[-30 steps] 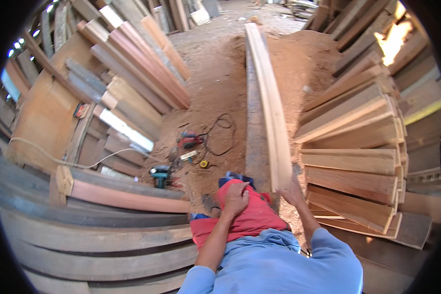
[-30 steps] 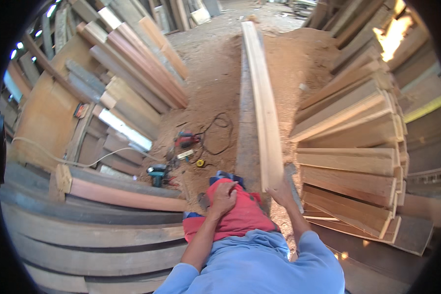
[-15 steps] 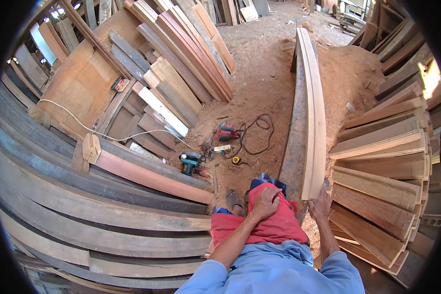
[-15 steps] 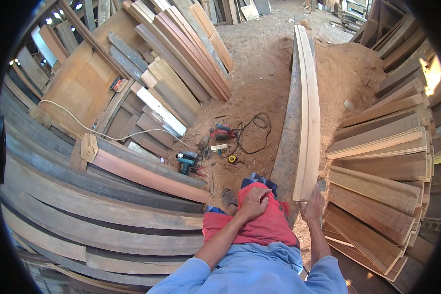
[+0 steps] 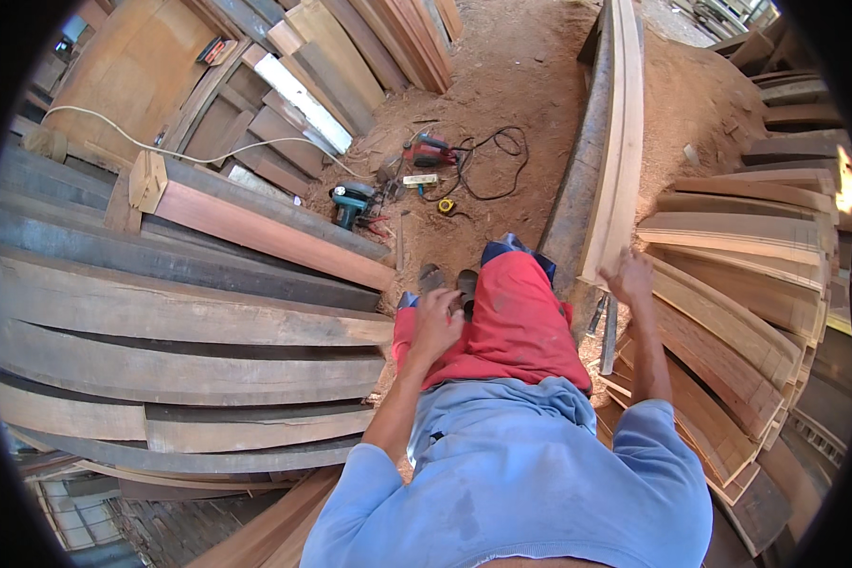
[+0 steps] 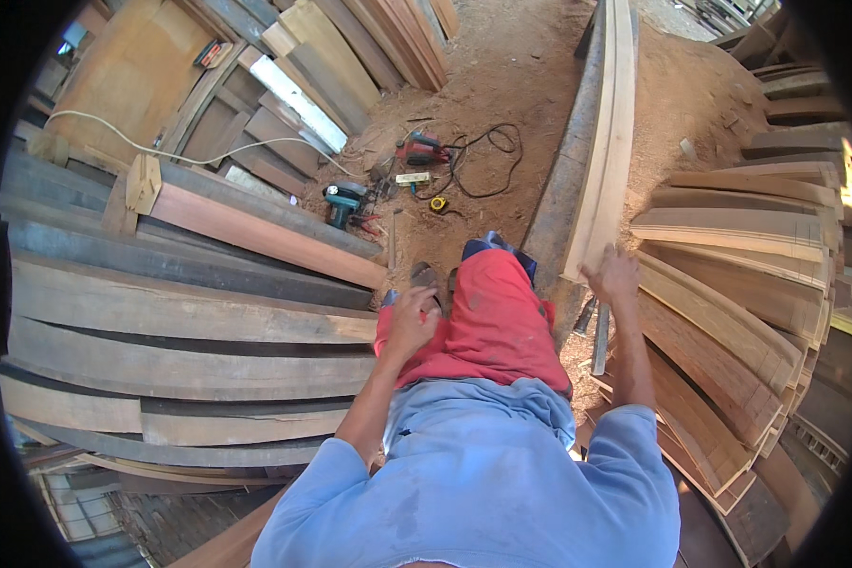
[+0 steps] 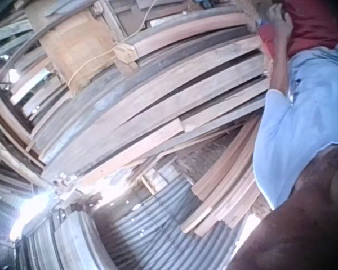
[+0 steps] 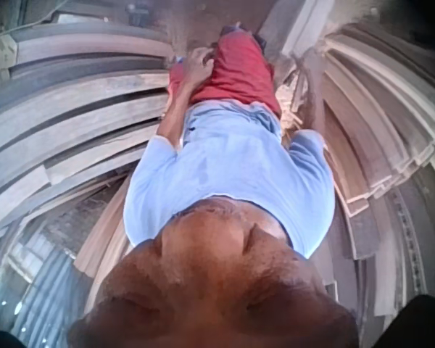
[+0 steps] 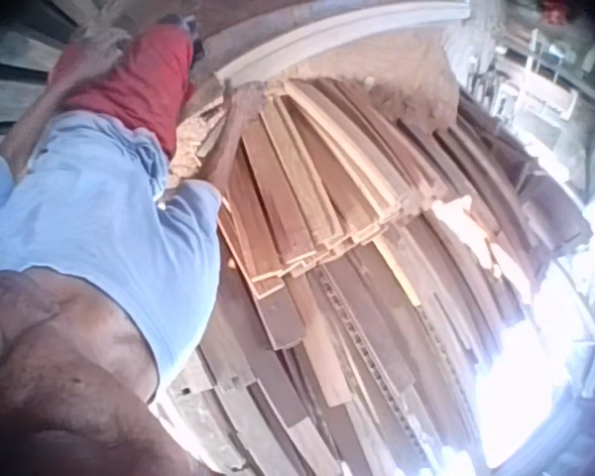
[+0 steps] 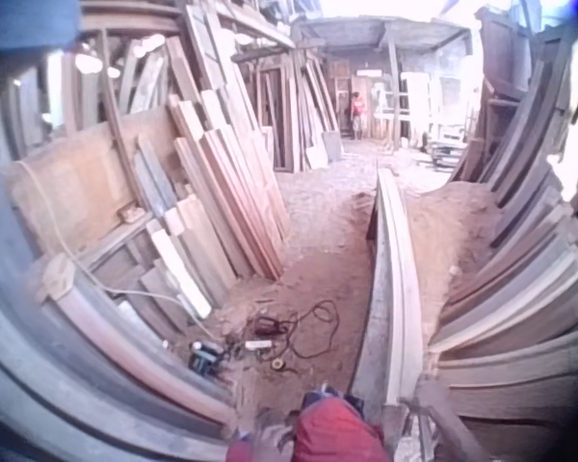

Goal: The person selects a long wooden plank from a stack, then uses a chisel and mallet to carve a groove along its length. Afterward, they use a power sander to smooth the plank's surface.

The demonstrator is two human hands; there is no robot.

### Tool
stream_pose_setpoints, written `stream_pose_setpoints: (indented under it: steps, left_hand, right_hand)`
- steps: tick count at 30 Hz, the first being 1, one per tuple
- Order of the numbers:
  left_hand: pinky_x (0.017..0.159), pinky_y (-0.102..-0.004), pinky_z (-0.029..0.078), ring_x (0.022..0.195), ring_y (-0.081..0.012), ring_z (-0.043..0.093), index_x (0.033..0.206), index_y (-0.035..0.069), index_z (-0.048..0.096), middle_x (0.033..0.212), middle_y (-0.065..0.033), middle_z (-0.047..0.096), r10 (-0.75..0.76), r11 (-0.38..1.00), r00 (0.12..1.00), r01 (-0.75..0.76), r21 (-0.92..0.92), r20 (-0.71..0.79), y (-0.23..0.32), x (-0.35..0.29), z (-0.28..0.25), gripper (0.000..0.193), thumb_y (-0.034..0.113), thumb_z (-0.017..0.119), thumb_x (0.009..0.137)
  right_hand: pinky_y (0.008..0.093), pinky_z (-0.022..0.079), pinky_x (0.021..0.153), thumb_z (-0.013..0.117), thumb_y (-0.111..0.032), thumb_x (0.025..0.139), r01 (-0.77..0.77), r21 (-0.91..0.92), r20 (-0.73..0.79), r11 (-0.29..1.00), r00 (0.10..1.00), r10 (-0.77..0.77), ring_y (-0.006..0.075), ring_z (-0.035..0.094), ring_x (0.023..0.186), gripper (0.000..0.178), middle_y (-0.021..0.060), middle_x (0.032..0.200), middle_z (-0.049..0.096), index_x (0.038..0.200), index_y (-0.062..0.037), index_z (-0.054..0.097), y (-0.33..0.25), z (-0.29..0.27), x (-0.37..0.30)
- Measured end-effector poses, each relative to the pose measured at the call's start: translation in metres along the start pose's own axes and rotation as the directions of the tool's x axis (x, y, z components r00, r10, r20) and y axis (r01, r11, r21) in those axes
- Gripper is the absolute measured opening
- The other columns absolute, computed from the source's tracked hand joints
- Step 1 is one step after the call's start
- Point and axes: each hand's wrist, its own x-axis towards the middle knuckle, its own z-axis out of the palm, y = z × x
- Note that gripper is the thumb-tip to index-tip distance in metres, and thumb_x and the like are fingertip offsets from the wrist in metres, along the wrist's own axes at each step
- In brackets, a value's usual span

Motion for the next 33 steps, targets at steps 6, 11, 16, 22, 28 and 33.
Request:
stream_pose_setpoints:
  steps: [6,11,16,22,28,33]
  left_hand:
    - [0.114,-0.0529,0.032,0.140,-0.0476,0.030,0.148,0.012,0.042,0.153,-0.0255,0.031,-0.571,0.815,0.771,0.493,0.304,0.281,-0.057,-0.047,-0.012,0.073,0.036,0.067,0.084]
    - [0.114,-0.0679,0.022,0.145,-0.0573,0.011,0.157,0.016,0.028,0.162,-0.0277,0.009,-0.659,0.738,0.635,0.443,0.509,0.404,-0.049,-0.019,0.014,0.088,0.045,0.066,0.082]
    - [0.110,-0.0735,0.024,0.144,-0.0603,0.010,0.155,0.016,0.033,0.162,-0.0268,0.009,-0.751,0.654,0.525,0.510,0.559,0.400,-0.062,0.038,0.013,0.087,0.049,0.065,0.081]
    - [0.102,-0.0688,0.035,0.138,-0.0555,0.023,0.139,0.011,0.055,0.156,-0.0263,0.024,-0.753,0.654,0.514,0.516,0.554,0.411,-0.104,0.075,0.021,0.070,0.050,0.062,0.081]
    - [0.106,-0.0625,0.036,0.139,-0.0497,0.027,0.131,0.009,0.061,0.154,-0.0216,0.032,-0.656,0.741,0.507,0.573,0.350,0.559,-0.130,0.097,-0.017,0.060,0.046,0.062,0.083]
    - [0.105,-0.0352,0.045,0.114,-0.0289,0.063,0.122,0.006,0.068,0.119,-0.0162,0.069,-0.412,0.795,0.742,0.576,-0.190,0.529,-0.165,0.111,-0.076,0.039,0.030,0.059,0.093]
  right_hand:
    - [0.0521,0.040,0.108,0.066,-0.050,0.087,0.160,0.073,-0.229,0.984,0.963,-0.139,0.0470,0.049,0.128,0.070,0.0263,0.147,0.045,0.140,-0.0076,0.052,-0.036,-0.020,0.091]
    - [0.0507,0.037,0.110,0.063,-0.048,0.090,0.074,-0.024,-0.234,0.997,0.969,-0.078,0.0448,0.047,0.131,0.065,0.0266,0.148,0.044,0.140,-0.0079,0.052,-0.067,-0.016,0.167]
    - [0.0524,0.027,0.116,0.061,-0.049,0.092,0.146,-0.138,-0.218,0.980,0.960,-0.174,0.0441,0.037,0.138,0.065,0.0264,0.150,0.041,0.143,-0.0096,0.050,-0.131,0.021,0.192]
    - [0.0595,0.013,0.119,0.057,-0.049,0.096,0.081,-0.128,-0.211,0.988,0.972,-0.107,0.0446,0.022,0.146,0.068,0.0136,0.150,0.045,0.145,-0.0042,0.044,-0.171,0.055,0.192]
    - [0.0582,0.007,0.121,0.055,-0.047,0.096,0.063,-0.209,-0.173,0.976,0.980,-0.101,0.0361,0.025,0.146,0.058,0.0131,0.145,0.049,0.133,-0.0022,0.058,-0.182,0.038,0.194]
    - [0.0692,0.011,0.116,0.055,-0.050,0.093,-0.013,-0.271,0.133,0.963,0.990,0.051,0.0355,0.033,0.142,0.053,0.0150,0.133,0.057,0.119,-0.0053,0.066,-0.185,0.049,0.209]
